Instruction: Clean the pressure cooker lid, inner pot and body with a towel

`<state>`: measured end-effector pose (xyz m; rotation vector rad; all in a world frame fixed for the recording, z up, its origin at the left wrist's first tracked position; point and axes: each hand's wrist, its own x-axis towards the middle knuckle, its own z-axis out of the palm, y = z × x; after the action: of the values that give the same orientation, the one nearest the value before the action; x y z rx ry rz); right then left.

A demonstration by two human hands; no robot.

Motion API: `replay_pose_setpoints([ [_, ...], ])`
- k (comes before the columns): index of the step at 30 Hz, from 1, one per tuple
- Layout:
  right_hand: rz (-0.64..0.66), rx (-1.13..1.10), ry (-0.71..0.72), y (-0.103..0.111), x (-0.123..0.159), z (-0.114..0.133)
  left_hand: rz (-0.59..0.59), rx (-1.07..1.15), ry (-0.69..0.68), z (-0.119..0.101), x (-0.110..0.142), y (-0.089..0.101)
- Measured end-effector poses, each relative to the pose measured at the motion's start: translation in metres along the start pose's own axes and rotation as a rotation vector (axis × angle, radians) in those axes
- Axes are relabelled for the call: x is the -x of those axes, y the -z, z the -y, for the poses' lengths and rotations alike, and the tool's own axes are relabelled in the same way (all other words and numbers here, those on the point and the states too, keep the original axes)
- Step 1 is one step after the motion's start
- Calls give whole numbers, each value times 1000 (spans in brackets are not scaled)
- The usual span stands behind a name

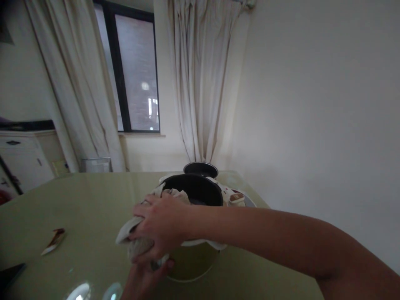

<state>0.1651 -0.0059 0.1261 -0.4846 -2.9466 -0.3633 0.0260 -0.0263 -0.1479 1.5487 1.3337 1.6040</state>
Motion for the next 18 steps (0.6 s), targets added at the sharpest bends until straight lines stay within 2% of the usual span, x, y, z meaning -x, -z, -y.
replay_pose_setpoints([
  [3,-23,-61,-102,-14,-25,-25,-13,57,-39,-8,-1,-2],
  [6,-30,-45,-302,-32,-56,-62,32,125,-121,-27,-6,0],
  [9,1,36,-503,-43,-69,-96,39,114,-147,-40,-10,4],
  [11,10,55,-663,-44,-62,-114,33,109,-146,-44,-11,6],
  [14,27,57,-882,-37,-28,-134,40,114,-126,-45,-9,8],
  [18,77,68,-1022,-24,33,-148,66,89,-119,-39,-9,10],
])
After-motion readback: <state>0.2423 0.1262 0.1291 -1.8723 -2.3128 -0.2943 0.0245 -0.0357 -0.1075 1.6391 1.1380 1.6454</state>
